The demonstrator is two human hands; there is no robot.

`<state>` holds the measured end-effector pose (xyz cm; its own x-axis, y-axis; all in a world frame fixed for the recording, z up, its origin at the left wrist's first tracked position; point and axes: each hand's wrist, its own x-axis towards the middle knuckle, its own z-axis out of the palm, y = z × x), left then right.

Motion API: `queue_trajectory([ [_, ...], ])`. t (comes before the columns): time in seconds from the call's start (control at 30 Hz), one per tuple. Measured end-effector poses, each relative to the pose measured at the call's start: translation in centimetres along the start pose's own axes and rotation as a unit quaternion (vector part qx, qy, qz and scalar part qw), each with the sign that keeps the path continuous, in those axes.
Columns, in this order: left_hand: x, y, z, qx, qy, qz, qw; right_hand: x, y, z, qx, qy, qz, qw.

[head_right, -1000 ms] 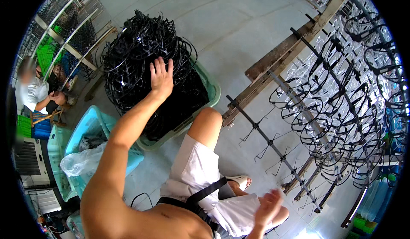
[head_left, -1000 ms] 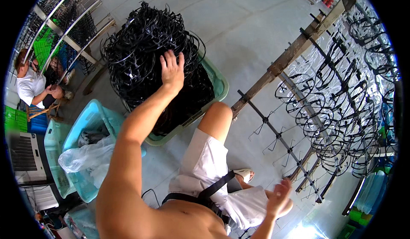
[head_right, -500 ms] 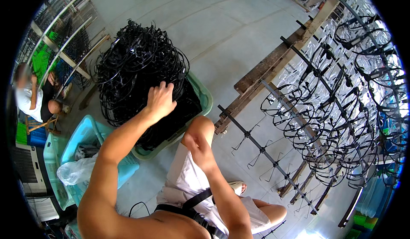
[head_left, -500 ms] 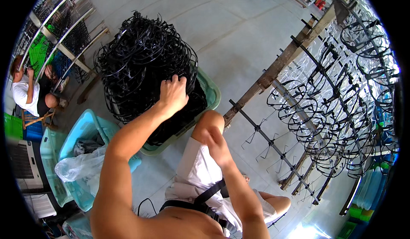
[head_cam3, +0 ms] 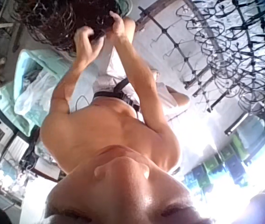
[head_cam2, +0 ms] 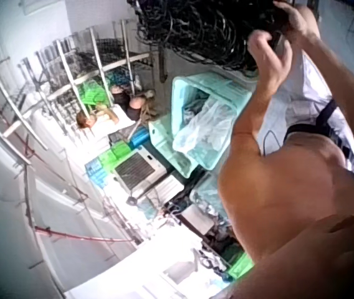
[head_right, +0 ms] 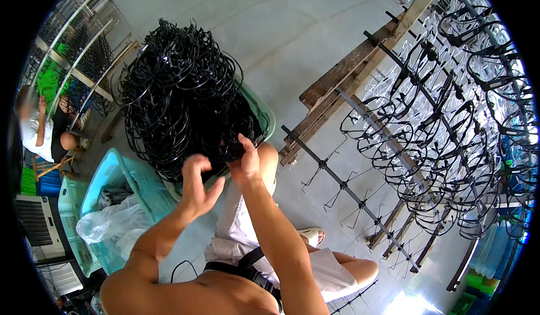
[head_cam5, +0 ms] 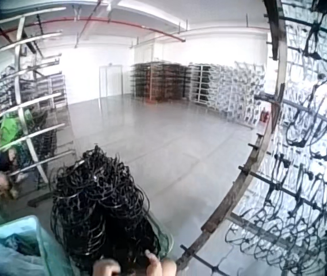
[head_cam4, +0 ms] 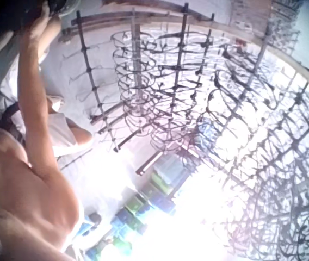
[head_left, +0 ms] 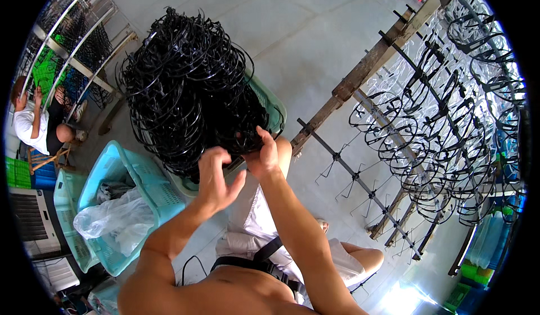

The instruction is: The person repeatedly picks up black wire loops from a green basket and attaches them to a metal rack structure. They manipulate the wires with both hands, hooking them onto horizontal bars of the rack.

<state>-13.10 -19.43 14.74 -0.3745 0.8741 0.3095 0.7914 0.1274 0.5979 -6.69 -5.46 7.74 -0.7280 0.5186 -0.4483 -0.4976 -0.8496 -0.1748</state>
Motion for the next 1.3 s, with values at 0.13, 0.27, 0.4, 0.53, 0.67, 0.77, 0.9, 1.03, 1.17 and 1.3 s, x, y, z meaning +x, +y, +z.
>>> queue_trajectory([
  [0.13,-3.7,-3.9,2.9,-0.434,-0.183,-0.384,0.794,-1.9,2.0,2.1,0.099,0.027,-0.008,0.995],
  [0.27,-0.6,-5.1,4.8,-0.74,0.032,-0.21,0.638,-2.9,4.9,1.6,0.124,-0.065,0.015,0.99],
  [0.4,1.6,-5.7,4.3,-0.818,0.039,-0.184,0.543,-5.4,4.8,2.6,0.061,-0.036,0.021,0.997],
  [0.53,2.8,-5.7,3.8,-0.859,-0.057,-0.123,0.493,-6.1,3.0,0.2,-0.168,-0.01,0.121,0.978],
  [0.67,2.4,-4.4,2.0,-0.774,-0.023,-0.127,0.619,-11.1,-1.3,2.3,-0.587,-0.04,0.228,0.776],
  [0.77,1.3,-2.0,0.3,-0.789,-0.027,-0.122,0.601,-16.5,-3.6,4.2,-0.597,-0.109,-0.007,0.795],
  [0.9,0.8,3.3,-1.7,-0.767,-0.108,-0.134,0.618,-15.2,-3.7,5.3,-0.683,-0.071,-0.461,0.561],
  [1.03,-0.2,6.1,-1.9,-0.739,-0.116,-0.138,0.649,-16.5,-3.2,5.2,-0.404,-0.195,-0.195,0.872],
  [1.17,-0.9,8.0,-2.2,-0.638,-0.163,-0.13,0.741,-18.5,-3.7,2.5,-0.34,-0.168,-0.062,0.923],
  [1.3,-2.8,9.4,-0.5,-0.67,-0.114,-0.19,0.708,-20.3,-4.0,1.4,-0.199,-0.217,-0.195,0.936],
])
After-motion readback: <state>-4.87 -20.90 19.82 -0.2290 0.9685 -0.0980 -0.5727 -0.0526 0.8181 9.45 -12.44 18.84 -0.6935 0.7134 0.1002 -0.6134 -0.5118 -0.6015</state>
